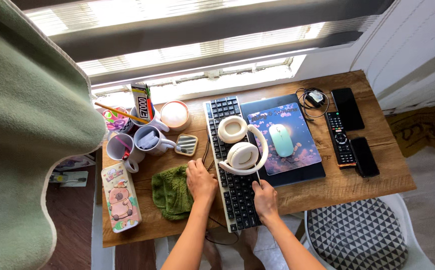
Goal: The person cleans a desk by wiping the surface with a cloth, lifting and shifting items including a pencil case, keyboard, headphones, a laptop, remotes, and phones to wipe beneath them.
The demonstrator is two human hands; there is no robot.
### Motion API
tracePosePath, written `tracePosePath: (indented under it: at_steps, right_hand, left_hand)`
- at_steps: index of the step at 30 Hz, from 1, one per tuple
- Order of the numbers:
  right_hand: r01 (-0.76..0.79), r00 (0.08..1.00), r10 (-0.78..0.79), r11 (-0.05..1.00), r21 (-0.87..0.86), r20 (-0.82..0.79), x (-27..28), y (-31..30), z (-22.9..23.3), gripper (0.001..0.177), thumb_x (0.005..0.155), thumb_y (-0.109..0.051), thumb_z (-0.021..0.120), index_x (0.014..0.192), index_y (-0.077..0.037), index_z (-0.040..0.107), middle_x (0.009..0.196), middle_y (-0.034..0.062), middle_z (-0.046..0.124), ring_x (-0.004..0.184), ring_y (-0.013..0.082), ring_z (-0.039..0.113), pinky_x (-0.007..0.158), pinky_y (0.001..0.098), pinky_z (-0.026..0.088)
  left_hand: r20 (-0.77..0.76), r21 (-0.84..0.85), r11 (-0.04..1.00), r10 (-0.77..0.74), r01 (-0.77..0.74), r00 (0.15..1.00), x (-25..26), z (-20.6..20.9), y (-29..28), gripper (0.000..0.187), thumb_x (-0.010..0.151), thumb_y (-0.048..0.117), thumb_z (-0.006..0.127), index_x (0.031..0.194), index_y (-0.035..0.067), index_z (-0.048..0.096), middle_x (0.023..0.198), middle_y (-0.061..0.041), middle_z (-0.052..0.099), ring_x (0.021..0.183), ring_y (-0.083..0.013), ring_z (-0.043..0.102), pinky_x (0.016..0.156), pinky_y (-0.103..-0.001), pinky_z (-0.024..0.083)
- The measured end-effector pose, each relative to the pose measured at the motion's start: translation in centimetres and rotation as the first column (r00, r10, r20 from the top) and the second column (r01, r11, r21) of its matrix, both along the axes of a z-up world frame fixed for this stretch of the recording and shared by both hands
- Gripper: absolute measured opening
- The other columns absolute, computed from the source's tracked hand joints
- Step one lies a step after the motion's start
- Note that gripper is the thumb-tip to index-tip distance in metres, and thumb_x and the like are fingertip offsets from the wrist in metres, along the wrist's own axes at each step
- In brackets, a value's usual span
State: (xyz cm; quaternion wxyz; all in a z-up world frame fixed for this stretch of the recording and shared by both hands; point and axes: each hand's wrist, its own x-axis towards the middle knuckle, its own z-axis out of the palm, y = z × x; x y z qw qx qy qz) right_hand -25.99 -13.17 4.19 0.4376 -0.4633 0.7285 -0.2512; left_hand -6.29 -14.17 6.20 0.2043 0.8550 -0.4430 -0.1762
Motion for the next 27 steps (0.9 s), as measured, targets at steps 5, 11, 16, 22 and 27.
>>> tracePosePath:
  at_steps: [5, 11, 16, 22, 27]
  right_hand:
    - [0.022, 0.999, -0.022, 1.000, 0.011, 0.038, -0.1, -0.3, 0.3, 0.036, 0.093, -0.034, 0.059, 0.094, 0.000, 0.071, 0.073, 0.0169, 0.071, 0.073, 0.0269, 0.067, 0.069, 0.0423, 0.050]
    - [0.012, 0.999, -0.012, 1.000, -0.008, 0.035, -1.7, -0.8, 2.3, 0.035, 0.092, -0.033, 0.059, 0.096, -0.002, 0.073, 0.073, 0.0132, 0.072, 0.070, 0.0226, 0.067, 0.067, 0.0396, 0.049]
    - [0.033, 0.995, -0.027, 0.998, -0.055, 0.095, -5.2, -2.2, 3.3, 0.035, 0.093, -0.031, 0.060, 0.095, 0.001, 0.073, 0.070, 0.0150, 0.070, 0.068, 0.0197, 0.061, 0.064, 0.0401, 0.048]
    - [0.023, 0.999, -0.026, 0.996, -0.084, -0.030, -12.5, -5.0, 3.8, 0.036, 0.093, -0.033, 0.060, 0.095, 0.002, 0.072, 0.069, 0.0157, 0.068, 0.066, 0.0210, 0.062, 0.064, 0.0404, 0.046]
    - [0.028, 0.995, -0.038, 0.994, -0.103, -0.094, -17.5, -7.1, 3.4, 0.037, 0.092, -0.034, 0.060, 0.101, -0.001, 0.073, 0.082, 0.0155, 0.073, 0.077, 0.0232, 0.068, 0.072, 0.0397, 0.049]
  left_hand:
    - [0.005, 0.158, 0.987, -0.012, 0.012, 1.000, 0.3, -1.8, -1.0, 0.024, 0.084, 0.007, 0.069, 0.108, 0.007, 0.066, 0.116, -0.012, 0.061, 0.111, -0.0311, 0.063, 0.095, -0.043, 0.055]
    - [-0.161, 0.052, 0.996, 0.078, -0.071, 0.984, 0.4, -0.5, -1.9, 0.018, 0.087, 0.008, 0.061, 0.104, 0.006, 0.067, 0.106, -0.017, 0.069, 0.102, -0.0365, 0.066, 0.086, -0.048, 0.054]
    - [-0.379, -0.175, 0.981, 0.017, -0.089, 0.925, -2.4, 1.9, -4.0, 0.015, 0.091, 0.012, 0.063, 0.101, 0.005, 0.070, 0.093, -0.020, 0.074, 0.090, -0.0358, 0.071, 0.081, -0.046, 0.054]
    - [-0.529, -0.264, 0.959, -0.053, -0.104, 0.847, -9.5, 4.0, -8.6, 0.015, 0.087, 0.008, 0.062, 0.099, 0.002, 0.068, 0.084, -0.017, 0.073, 0.078, -0.0279, 0.071, 0.073, -0.040, 0.055]
    - [-0.733, -0.105, 0.981, 0.034, -0.163, 0.679, -15.1, 3.7, -11.5, 0.017, 0.089, 0.010, 0.059, 0.103, 0.005, 0.068, 0.084, -0.013, 0.072, 0.077, -0.0287, 0.071, 0.070, -0.045, 0.059]
